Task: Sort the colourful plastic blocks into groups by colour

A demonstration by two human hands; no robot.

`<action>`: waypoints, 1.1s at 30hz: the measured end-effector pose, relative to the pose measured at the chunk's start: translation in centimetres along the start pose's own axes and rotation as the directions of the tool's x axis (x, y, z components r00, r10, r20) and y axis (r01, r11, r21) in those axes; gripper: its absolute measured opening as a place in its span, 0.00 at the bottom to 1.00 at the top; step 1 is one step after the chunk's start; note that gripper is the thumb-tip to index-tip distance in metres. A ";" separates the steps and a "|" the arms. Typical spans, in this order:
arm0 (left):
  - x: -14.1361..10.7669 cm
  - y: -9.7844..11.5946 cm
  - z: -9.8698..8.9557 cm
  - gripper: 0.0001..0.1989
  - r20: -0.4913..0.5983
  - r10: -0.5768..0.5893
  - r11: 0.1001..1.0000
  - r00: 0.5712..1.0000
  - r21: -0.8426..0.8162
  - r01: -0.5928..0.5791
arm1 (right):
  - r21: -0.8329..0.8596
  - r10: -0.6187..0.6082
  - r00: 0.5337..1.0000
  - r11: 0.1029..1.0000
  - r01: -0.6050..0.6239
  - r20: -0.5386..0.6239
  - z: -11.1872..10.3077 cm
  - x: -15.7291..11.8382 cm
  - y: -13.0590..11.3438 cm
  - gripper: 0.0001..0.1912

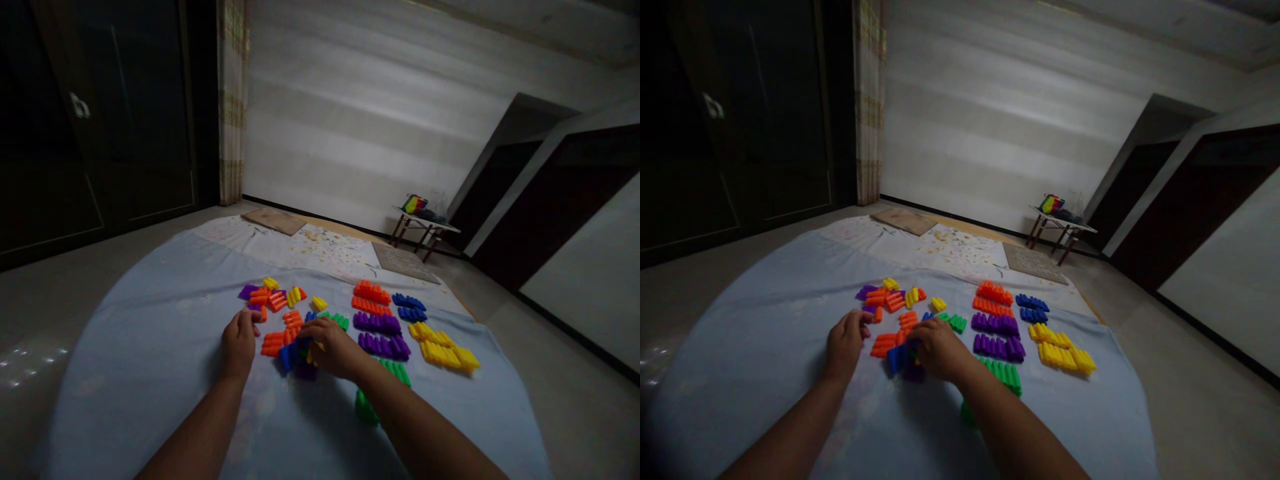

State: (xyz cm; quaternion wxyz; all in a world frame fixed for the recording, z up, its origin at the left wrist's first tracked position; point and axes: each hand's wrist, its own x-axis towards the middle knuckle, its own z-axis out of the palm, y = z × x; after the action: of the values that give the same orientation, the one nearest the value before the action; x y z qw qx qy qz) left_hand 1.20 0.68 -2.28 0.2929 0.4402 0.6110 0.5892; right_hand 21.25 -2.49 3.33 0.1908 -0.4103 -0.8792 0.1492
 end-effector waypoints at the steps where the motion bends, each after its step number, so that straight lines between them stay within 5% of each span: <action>1: 0.0 0.0 0.0 0.19 0.001 0.006 1.000 1.000 0.002 -0.006 | 0.005 0.011 1.000 1.000 -0.011 -0.009 0.0 -0.1 -0.3 0.19; 10: 0.1 -0.1 0.0 0.17 0.017 0.004 1.000 1.000 -0.021 -0.003 | -0.200 0.057 0.992 0.979 -0.034 0.109 2.8 0.6 -3.2 0.24; 15: 0.1 -0.2 0.0 0.17 0.024 0.013 1.000 1.000 -0.016 -0.013 | -0.208 0.080 0.993 0.976 -0.061 0.082 3.1 0.8 -3.2 0.26; 20: -0.1 0.2 0.0 0.18 0.017 0.016 1.000 1.000 -0.022 -0.016 | -0.201 0.066 0.995 0.978 -0.050 0.077 2.8 -0.4 -3.4 0.17; 26: -0.3 0.4 0.1 0.17 0.019 0.013 1.000 1.000 -0.021 -0.013 | 0.032 -0.006 0.986 0.999 0.001 0.165 0.9 -2.7 -4.1 0.19; 29: -0.3 0.3 0.1 0.18 0.011 -0.005 1.000 1.000 -0.010 0.005 | 0.027 0.000 0.990 1.000 -0.004 0.144 0.5 -2.9 -3.9 0.21; 33: -0.2 0.5 0.1 0.17 0.012 -0.013 1.000 1.000 -0.002 0.013 | -0.023 -0.105 0.962 0.993 0.115 0.253 0.9 -2.3 -3.5 0.26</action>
State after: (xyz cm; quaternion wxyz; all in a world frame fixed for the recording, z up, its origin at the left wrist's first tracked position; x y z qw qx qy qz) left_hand 1.45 0.45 -1.86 0.3007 0.4395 0.6113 0.5854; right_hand 19.87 -6.56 3.54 0.0781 -0.3420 -0.9204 0.1725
